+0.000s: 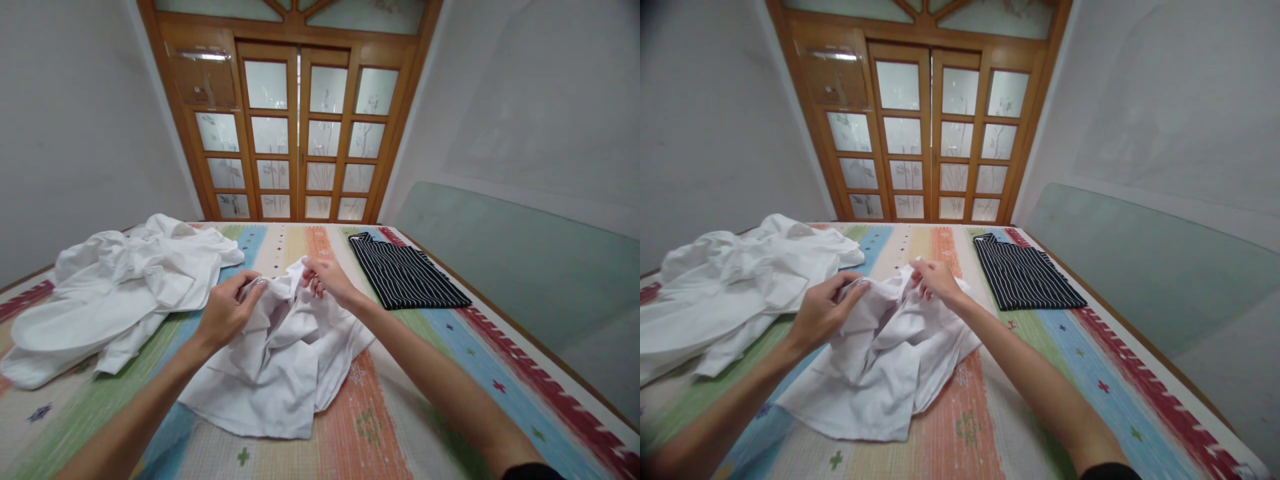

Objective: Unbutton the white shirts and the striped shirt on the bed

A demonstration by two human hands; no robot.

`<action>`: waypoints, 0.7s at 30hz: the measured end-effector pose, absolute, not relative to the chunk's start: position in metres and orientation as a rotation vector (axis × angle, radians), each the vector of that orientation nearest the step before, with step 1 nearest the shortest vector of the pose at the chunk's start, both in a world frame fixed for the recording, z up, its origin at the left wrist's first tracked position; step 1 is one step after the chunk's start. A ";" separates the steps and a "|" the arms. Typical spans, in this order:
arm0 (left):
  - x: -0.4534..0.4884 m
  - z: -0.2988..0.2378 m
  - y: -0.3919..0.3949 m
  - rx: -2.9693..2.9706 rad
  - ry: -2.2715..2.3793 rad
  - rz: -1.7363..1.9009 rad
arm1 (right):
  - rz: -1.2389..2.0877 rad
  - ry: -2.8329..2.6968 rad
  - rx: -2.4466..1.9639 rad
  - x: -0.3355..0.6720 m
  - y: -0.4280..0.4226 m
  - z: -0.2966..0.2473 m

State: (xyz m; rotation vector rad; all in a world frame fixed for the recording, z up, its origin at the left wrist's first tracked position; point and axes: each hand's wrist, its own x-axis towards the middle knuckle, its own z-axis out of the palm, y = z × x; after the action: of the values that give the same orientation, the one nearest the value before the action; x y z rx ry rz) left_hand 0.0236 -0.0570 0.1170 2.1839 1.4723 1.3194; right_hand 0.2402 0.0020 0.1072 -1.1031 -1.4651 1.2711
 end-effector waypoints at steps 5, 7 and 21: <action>0.024 0.116 -0.061 2.229 1.312 1.243 | 1.484 -1.781 -1.202 0.223 -0.009 0.097; 0.020 0.118 -0.062 2.262 1.243 1.187 | 1.560 -1.675 -1.214 0.221 -0.006 0.092; 0.043 0.098 -0.051 2.342 1.380 0.794 | 1.513 -1.422 -1.039 0.215 -0.015 0.092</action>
State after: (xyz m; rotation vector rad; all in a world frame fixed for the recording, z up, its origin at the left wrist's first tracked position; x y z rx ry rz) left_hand 0.0429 -0.0508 0.0984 2.3422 1.3797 0.7937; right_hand 0.2154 -0.0150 0.0920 -1.0393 -1.4224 1.5131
